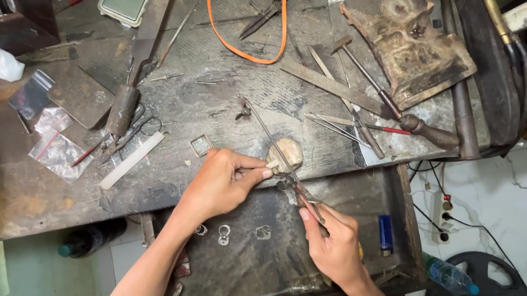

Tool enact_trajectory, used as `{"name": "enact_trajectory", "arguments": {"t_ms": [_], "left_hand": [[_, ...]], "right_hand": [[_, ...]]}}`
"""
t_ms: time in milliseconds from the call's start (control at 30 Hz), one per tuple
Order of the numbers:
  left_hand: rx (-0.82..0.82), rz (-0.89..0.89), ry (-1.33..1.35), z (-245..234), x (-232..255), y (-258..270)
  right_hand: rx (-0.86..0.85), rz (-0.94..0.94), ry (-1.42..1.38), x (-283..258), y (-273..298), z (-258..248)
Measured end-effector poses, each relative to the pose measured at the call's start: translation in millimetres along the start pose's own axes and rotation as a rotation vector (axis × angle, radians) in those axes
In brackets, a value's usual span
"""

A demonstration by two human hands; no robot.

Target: The person is shaping and smoothing a small jewelry component using pliers, a metal file, and a ring mandrel on a workbench.

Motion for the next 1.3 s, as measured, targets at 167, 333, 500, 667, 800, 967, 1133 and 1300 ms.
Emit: {"name": "enact_trajectory", "arguments": {"t_ms": [167, 333, 500, 667, 800, 967, 1133, 1300], "left_hand": [[-0.002, 0.034, -0.037, 2, 6, 1], [-0.09, -0.162, -0.15, 8, -2, 12], [0.052, 0.11, -0.208, 0, 22, 9], [0.042, 0.12, -0.247, 2, 24, 9], [0.017, 0.075, -0.247, 1, 23, 9], [0.025, 0.097, -0.287, 2, 28, 11], [0.039, 0.078, -0.249, 3, 23, 11], [0.007, 0.044, -0.106, 7, 12, 7]], "right_hand": [[0.016, 0.025, -0.002, 4, 2, -3], [-0.003, 0.006, -0.016, 0, -2, 0], [-0.001, 0.018, -0.004, 3, 0, -1], [0.011, 0.028, 0.004, 6, 4, -3], [0.022, 0.006, 0.022, 7, 5, -3], [0.035, 0.001, 0.041, 7, 6, -2], [0.026, 0.0, 0.038, -6, 0, -3], [0.012, 0.031, 0.013, -2, -2, -1]]}}
Point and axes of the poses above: each hand's wrist, its own y-axis away from the middle knuckle, its own z-axis out of the palm, x = y × z, the point moved 10 cm from there along -y, towards the middle knuckle, and after that the axes turned 12 degrees about z, right-handed, at the moved point
